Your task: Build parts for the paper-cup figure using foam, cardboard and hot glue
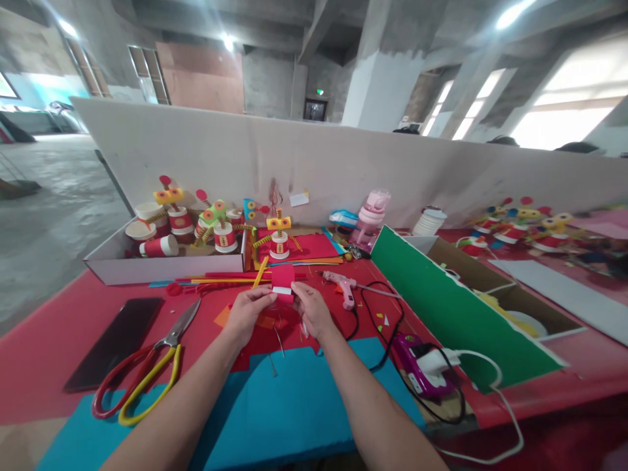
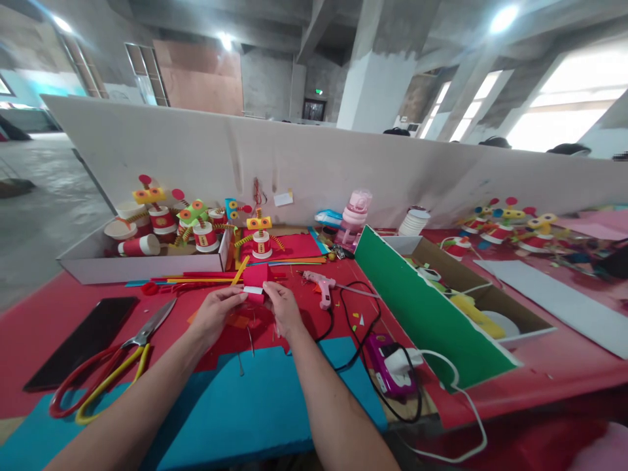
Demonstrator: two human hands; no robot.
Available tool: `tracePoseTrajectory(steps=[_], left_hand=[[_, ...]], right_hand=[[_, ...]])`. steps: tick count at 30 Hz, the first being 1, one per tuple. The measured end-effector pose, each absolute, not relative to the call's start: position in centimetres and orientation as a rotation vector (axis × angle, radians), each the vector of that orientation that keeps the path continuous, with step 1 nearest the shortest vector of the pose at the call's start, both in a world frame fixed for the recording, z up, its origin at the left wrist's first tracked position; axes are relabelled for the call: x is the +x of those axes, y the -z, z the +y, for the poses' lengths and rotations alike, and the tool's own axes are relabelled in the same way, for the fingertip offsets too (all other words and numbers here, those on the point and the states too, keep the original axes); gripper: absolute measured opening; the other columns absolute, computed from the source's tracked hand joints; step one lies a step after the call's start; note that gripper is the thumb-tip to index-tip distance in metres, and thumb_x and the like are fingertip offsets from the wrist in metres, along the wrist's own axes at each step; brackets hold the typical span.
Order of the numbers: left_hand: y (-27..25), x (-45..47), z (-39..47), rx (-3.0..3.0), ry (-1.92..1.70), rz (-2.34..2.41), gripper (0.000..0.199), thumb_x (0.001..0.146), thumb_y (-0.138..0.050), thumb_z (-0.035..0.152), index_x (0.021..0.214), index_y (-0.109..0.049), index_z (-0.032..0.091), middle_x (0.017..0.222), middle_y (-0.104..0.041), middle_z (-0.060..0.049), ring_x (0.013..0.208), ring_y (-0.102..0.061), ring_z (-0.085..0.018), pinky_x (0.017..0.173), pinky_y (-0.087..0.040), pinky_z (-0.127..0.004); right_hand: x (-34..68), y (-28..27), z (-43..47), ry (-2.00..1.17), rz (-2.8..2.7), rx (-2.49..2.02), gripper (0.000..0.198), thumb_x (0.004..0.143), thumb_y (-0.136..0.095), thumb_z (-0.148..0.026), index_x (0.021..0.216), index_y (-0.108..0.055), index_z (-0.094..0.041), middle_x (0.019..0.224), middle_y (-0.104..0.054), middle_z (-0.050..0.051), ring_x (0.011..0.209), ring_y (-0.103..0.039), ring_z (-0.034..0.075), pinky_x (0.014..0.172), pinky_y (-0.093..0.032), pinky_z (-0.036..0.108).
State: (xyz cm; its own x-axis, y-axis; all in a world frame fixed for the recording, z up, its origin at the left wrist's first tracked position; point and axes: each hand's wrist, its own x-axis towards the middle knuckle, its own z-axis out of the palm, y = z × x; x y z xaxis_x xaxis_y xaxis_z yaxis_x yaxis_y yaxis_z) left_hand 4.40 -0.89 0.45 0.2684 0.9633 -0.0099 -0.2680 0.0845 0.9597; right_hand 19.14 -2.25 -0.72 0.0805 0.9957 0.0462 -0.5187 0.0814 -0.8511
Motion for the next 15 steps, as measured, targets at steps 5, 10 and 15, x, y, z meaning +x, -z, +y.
tracePoseTrajectory(steps=[5, 10, 15], left_hand=[[-0.7, 4.56, -1.02, 0.884, -1.066, 0.779, 0.026, 0.058, -0.081, 0.027, 0.076, -0.071, 0.012, 0.067, -0.069, -0.003, 0.06, -0.061, -0.011, 0.06, -0.05, -0.022], [-0.51, 4.45, -0.81, 0.813, -1.062, 0.734, 0.022, 0.061, -0.079, 0.022, 0.079, -0.072, 0.011, 0.067, -0.07, -0.005, 0.061, -0.063, -0.012, 0.062, -0.053, -0.023], [-0.43, 4.32, -0.74, 0.76, -1.065, 0.71, 0.015, 0.063, -0.077, 0.019, 0.073, -0.07, 0.011, 0.062, -0.068, -0.003, 0.057, -0.062, -0.012, 0.06, -0.053, -0.022]], right_hand=[[19.08, 0.24, -2.63, -1.401, -0.873, -0.713, 0.038, 0.08, -0.057, -0.053, 0.096, -0.068, -0.02, 0.089, -0.072, 0.006, 0.092, -0.066, 0.022, 0.081, -0.052, 0.037], [19.03, 0.03, -3.2, -1.341, -1.064, -0.76, 0.04, 0.073, -0.071, -0.04, 0.108, -0.063, -0.021, 0.1, -0.071, 0.004, 0.095, -0.066, 0.022, 0.087, -0.051, 0.037], [19.12, 0.32, -3.12, -1.152, -1.296, -0.805, 0.044, 0.072, -0.072, -0.03, 0.114, -0.059, -0.023, 0.112, -0.067, 0.004, 0.103, -0.063, 0.021, 0.092, -0.049, 0.037]])
